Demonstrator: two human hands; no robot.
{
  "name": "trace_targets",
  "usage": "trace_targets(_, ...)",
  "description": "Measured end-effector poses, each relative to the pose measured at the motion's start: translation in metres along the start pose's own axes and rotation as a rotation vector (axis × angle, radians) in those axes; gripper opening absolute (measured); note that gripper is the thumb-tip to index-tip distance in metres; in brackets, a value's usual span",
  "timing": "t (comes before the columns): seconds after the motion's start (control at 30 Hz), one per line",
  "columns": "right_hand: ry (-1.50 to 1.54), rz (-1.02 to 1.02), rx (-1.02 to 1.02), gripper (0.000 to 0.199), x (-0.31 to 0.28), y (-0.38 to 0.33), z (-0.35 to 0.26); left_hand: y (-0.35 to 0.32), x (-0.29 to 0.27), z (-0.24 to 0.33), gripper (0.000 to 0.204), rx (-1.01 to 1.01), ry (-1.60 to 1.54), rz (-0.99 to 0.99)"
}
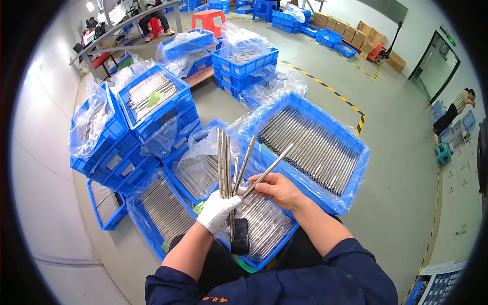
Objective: The recorder is inspecting, sorting, and arranging cylindrical metal rods from storage bins at a manufacturing workstation.
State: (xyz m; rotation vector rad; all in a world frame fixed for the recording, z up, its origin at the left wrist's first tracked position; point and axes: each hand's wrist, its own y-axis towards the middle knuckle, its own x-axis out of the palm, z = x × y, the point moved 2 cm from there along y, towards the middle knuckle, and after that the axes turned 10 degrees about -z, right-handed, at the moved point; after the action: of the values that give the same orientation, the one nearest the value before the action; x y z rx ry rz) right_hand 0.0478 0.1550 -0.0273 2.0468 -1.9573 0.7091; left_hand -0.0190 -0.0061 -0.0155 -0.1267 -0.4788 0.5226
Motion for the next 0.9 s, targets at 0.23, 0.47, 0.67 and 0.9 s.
trace_targets(0.23,-0.162,0.152,-0.123,0.017,0.023,-0.001,0.022,0.002,0.006,0.003,0.025,-0.022,0.153,0.087)
trace_targets(0.47,0.108,-0.007,-0.034,0.020,-0.004,0.001,0.006,0.007,-0.006,0.006,0.029,0.118,0.035,0.105)
trace_targets(0.67,0.310,-0.319,0.278,0.022,0.031,-0.006,0.030,0.007,0.000,0.003,0.032,0.064,-0.087,-0.069)
trace_targets(0.9,0.425,-0.280,0.503,0.022,0.060,-0.021,0.057,0.007,-0.009,0.011,0.030,0.120,0.214,0.175)
